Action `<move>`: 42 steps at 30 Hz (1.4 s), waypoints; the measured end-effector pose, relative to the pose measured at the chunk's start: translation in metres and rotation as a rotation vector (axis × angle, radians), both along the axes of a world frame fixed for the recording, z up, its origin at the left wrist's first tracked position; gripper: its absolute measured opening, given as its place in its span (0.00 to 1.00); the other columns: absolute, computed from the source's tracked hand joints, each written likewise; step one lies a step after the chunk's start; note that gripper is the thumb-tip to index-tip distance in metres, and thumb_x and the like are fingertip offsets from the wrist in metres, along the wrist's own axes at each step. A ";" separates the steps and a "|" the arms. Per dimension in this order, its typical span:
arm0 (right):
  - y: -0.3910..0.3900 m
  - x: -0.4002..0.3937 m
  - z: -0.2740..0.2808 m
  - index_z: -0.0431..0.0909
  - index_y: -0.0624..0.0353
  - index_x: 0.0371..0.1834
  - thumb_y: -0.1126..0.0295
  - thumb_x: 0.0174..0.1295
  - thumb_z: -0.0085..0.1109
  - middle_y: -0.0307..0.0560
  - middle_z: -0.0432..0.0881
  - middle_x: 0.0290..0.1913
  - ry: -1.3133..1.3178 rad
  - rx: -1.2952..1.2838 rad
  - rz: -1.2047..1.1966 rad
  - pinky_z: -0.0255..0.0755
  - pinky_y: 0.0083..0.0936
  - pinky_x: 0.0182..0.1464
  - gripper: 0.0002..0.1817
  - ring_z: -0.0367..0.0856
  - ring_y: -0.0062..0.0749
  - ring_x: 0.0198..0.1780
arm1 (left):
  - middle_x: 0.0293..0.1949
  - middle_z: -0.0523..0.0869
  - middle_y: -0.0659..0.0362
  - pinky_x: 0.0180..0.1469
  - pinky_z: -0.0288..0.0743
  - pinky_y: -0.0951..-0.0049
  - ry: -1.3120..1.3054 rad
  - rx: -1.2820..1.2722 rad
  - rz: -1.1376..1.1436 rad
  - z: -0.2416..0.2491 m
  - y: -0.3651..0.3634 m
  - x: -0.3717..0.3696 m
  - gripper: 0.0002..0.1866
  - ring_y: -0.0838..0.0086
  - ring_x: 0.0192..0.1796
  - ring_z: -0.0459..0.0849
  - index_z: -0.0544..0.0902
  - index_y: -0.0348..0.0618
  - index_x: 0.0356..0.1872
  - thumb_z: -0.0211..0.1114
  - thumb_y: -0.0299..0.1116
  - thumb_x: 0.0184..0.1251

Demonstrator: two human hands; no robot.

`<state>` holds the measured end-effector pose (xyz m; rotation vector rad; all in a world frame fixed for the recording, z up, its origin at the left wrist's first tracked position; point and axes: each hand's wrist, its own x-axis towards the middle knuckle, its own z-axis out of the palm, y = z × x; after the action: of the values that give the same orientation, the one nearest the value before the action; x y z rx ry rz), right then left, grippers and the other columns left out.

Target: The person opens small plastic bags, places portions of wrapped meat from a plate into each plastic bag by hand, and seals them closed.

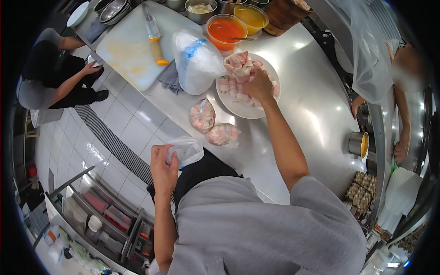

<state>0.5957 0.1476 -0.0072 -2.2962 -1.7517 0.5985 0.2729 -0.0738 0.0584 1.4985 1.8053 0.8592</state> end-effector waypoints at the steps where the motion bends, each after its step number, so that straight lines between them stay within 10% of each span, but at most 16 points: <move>1: 0.001 0.006 0.000 0.77 0.59 0.59 0.59 0.50 0.70 0.60 0.81 0.59 0.062 0.019 0.012 0.73 0.40 0.63 0.31 0.80 0.51 0.61 | 0.41 0.78 0.52 0.39 0.73 0.66 -0.001 0.001 0.002 0.000 -0.001 -0.001 0.13 0.61 0.40 0.79 0.83 0.37 0.49 0.65 0.21 0.62; 11: 0.000 0.044 0.010 0.76 0.58 0.58 0.75 0.49 0.66 0.47 0.79 0.53 0.675 0.088 -0.015 0.78 0.28 0.50 0.28 0.81 0.31 0.49 | 0.40 0.79 0.52 0.39 0.73 0.65 0.023 0.047 0.028 -0.008 -0.008 -0.010 0.12 0.59 0.39 0.80 0.83 0.37 0.48 0.66 0.23 0.63; 18: 0.018 0.028 0.014 0.74 0.60 0.64 0.73 0.51 0.65 0.55 0.75 0.59 0.215 0.167 0.375 0.75 0.36 0.62 0.32 0.80 0.48 0.58 | 0.41 0.80 0.52 0.41 0.73 0.66 -0.015 0.017 0.001 -0.002 0.001 0.001 0.13 0.60 0.40 0.80 0.82 0.36 0.48 0.67 0.22 0.61; 31: 0.009 0.002 0.002 0.77 0.50 0.60 0.62 0.53 0.67 0.47 0.74 0.62 -0.143 0.099 0.571 0.77 0.40 0.60 0.28 0.81 0.47 0.57 | 0.41 0.78 0.50 0.46 0.76 0.63 -0.041 -0.002 -0.037 -0.004 0.003 0.012 0.14 0.55 0.42 0.81 0.82 0.35 0.50 0.66 0.22 0.63; 34: 0.020 0.013 -0.001 0.80 0.51 0.54 0.66 0.54 0.64 0.53 0.77 0.61 0.050 0.128 0.581 0.78 0.44 0.56 0.22 0.80 0.53 0.56 | 0.42 0.78 0.49 0.48 0.76 0.62 -0.013 0.012 -0.034 -0.004 0.005 0.012 0.14 0.53 0.43 0.81 0.82 0.35 0.50 0.66 0.23 0.63; 42: 0.014 0.027 0.025 0.78 0.59 0.52 0.72 0.60 0.65 0.42 0.81 0.46 0.923 0.039 0.045 0.77 0.21 0.43 0.16 0.80 0.23 0.45 | 0.43 0.77 0.47 0.49 0.77 0.58 -0.005 -0.016 0.030 -0.015 0.028 0.014 0.17 0.48 0.46 0.82 0.81 0.38 0.52 0.65 0.24 0.61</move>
<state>0.6222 0.1613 0.0179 -1.5187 -1.3075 1.3329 0.2871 -0.0459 0.0435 1.4612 1.8308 0.8605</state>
